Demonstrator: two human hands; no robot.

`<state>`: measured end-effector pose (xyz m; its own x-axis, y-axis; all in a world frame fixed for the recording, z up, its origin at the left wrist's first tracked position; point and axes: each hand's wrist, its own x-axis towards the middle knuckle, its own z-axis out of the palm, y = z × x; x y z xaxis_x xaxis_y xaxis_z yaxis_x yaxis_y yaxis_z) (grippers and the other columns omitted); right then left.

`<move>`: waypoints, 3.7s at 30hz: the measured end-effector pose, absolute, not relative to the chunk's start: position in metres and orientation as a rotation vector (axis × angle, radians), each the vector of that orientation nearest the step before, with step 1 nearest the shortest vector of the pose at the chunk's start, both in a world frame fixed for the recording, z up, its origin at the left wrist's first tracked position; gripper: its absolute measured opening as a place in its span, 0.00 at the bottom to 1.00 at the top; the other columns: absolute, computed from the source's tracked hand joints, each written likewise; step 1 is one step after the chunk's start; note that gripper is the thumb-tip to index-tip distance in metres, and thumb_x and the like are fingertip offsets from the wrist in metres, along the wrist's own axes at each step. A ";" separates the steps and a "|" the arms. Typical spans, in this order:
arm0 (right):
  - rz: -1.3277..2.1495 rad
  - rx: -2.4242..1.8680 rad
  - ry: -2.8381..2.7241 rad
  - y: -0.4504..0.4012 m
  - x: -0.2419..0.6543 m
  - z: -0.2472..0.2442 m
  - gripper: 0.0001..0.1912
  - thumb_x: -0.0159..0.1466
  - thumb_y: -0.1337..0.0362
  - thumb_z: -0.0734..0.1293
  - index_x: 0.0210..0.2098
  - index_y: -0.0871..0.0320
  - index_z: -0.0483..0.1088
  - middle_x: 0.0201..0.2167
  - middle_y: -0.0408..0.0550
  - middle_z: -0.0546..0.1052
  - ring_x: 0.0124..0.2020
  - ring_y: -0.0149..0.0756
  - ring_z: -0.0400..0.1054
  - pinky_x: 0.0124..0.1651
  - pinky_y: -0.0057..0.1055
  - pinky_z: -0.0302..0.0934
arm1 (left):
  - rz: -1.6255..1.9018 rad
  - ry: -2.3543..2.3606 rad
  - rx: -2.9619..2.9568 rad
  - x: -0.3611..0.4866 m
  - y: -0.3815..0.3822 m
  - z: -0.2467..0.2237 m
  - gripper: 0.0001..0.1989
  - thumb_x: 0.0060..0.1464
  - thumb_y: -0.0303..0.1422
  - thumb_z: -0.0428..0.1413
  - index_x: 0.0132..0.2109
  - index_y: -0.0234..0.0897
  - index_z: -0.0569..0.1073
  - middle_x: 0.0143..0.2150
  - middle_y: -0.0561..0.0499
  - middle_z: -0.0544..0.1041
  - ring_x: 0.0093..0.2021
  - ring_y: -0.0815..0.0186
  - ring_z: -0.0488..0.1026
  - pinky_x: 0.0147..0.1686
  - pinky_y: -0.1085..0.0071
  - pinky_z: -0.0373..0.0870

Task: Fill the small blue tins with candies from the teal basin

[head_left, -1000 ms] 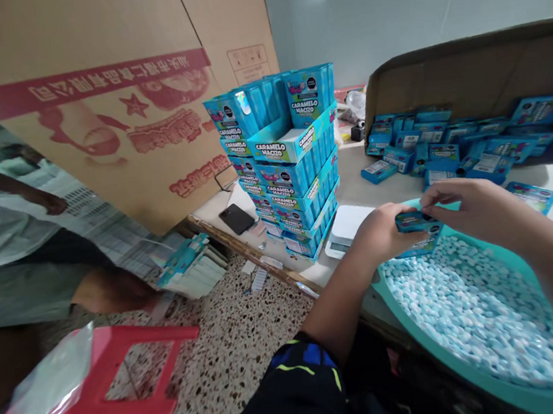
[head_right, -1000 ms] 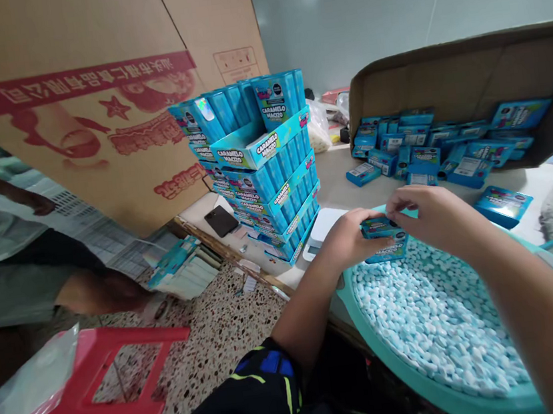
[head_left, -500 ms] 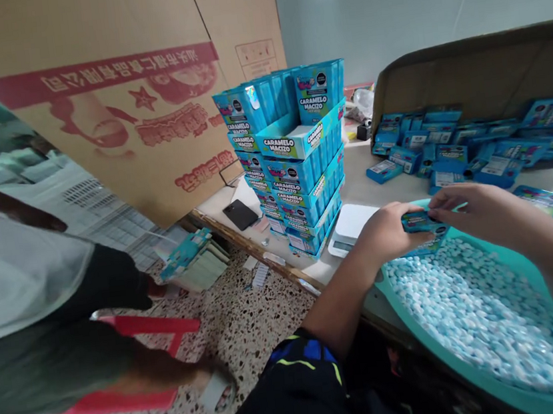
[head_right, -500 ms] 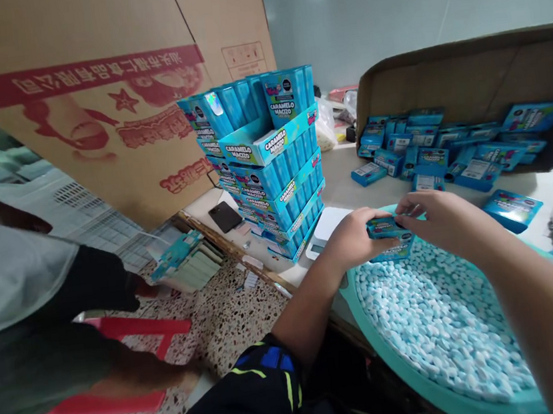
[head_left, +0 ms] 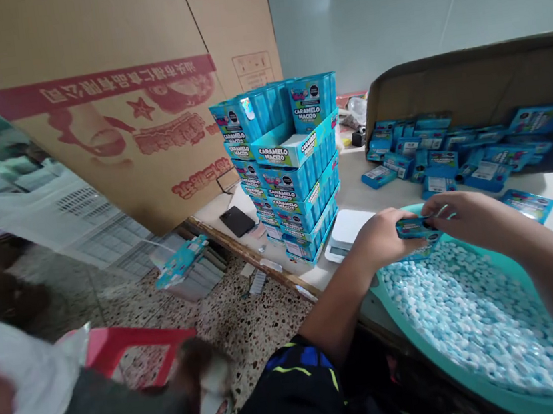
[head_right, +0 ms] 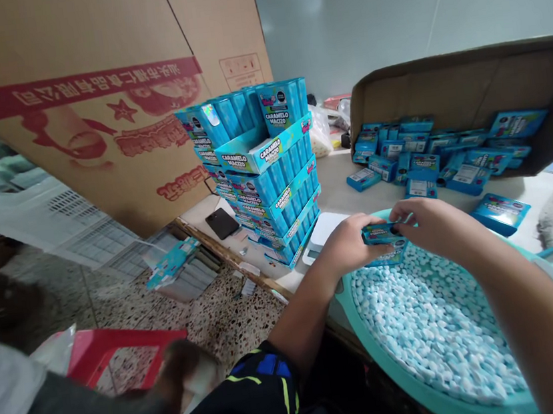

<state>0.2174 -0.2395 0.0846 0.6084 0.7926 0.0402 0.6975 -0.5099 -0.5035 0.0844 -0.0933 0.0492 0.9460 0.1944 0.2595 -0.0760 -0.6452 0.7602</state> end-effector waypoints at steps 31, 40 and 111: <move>0.167 -2.236 -1.344 -0.232 0.223 0.074 0.08 0.55 0.70 0.65 0.35 0.55 0.73 0.34 0.46 0.78 0.35 0.37 0.70 0.36 0.31 0.59 | 0.376 0.157 2.297 0.080 -0.093 0.062 0.24 0.46 0.35 0.67 0.53 0.40 0.79 0.51 0.45 0.80 0.51 0.55 0.76 0.52 0.62 0.73; 0.195 -2.218 -1.367 -0.235 0.218 0.085 0.08 0.60 0.69 0.62 0.34 0.55 0.73 0.32 0.45 0.77 0.32 0.36 0.68 0.34 0.31 0.57 | 0.377 0.158 2.286 0.081 -0.090 0.058 0.24 0.46 0.37 0.68 0.52 0.38 0.79 0.49 0.45 0.80 0.50 0.54 0.76 0.51 0.61 0.73; 0.086 -2.260 -1.291 -0.228 0.203 0.096 0.18 0.62 0.51 0.69 0.25 0.57 0.70 0.23 0.43 0.72 0.25 0.30 0.59 0.28 0.30 0.46 | 0.344 0.171 2.340 0.079 -0.093 0.064 0.15 0.46 0.32 0.65 0.44 0.37 0.79 0.44 0.48 0.79 0.46 0.56 0.75 0.45 0.65 0.69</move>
